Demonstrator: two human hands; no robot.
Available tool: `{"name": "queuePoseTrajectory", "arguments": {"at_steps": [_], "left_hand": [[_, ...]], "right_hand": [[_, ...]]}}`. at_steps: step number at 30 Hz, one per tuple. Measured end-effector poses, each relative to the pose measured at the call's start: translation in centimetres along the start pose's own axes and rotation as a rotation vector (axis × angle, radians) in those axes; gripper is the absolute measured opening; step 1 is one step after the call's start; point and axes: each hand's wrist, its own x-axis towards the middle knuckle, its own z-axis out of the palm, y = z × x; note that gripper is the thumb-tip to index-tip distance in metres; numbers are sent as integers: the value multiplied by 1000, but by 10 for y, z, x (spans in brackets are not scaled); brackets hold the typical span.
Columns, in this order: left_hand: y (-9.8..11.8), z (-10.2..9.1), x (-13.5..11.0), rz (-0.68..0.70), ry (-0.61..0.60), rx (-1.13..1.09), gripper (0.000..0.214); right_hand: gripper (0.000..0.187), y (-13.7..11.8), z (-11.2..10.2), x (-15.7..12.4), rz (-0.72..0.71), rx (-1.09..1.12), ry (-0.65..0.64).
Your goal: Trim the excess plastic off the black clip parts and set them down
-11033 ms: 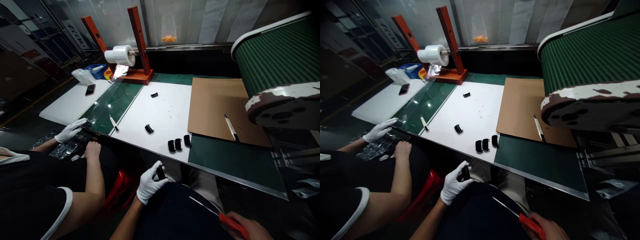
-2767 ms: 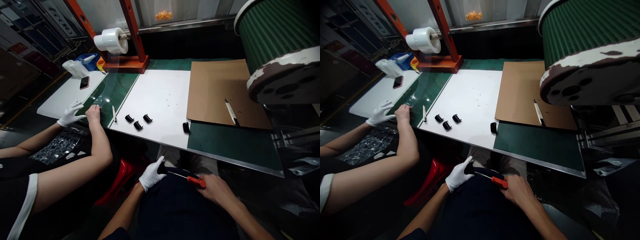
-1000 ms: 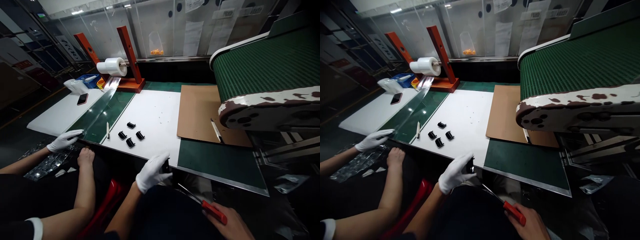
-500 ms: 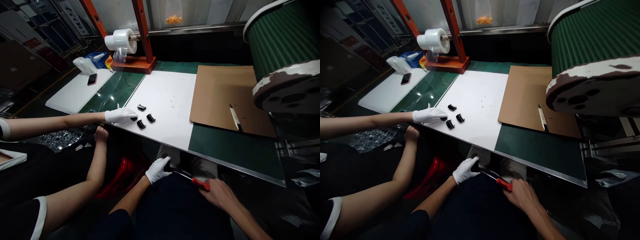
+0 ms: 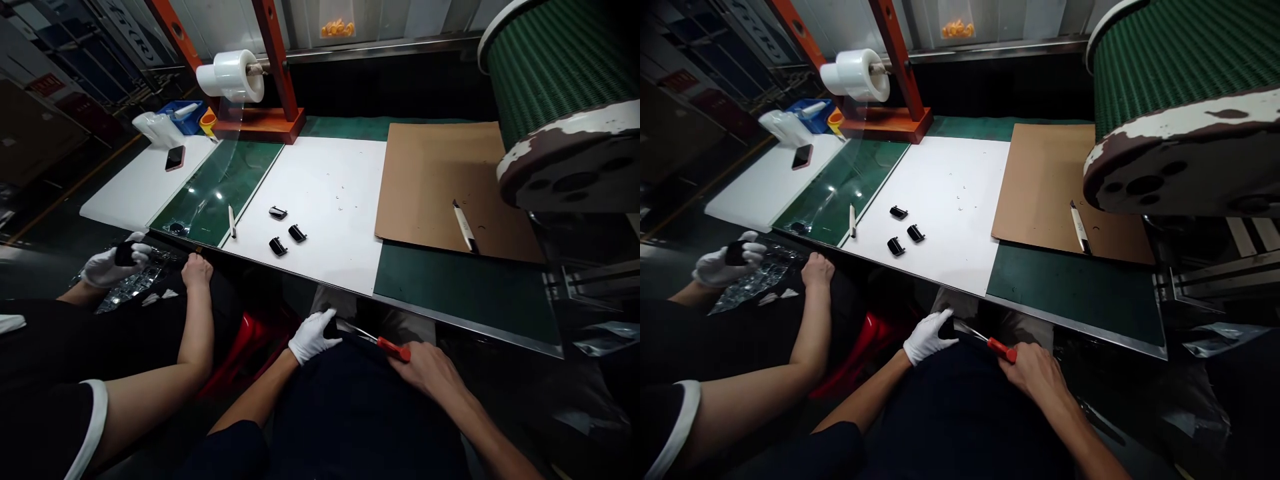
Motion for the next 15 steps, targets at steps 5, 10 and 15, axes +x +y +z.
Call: {"name": "queuePoseTrajectory", "arguments": {"at_steps": [5, 10, 15], "left_hand": [[1, 0, 0, 3, 5, 15, 42], [2, -1, -1, 17, 16, 22, 41], [-2, 0, -1, 47, 41, 17, 40]], "right_hand": [[37, -1, -4, 3, 2, 11, -1], [32, 2, -6, 0, -6, 11, -26], [33, 5, 2, 2, -23, 33, -57]]}}
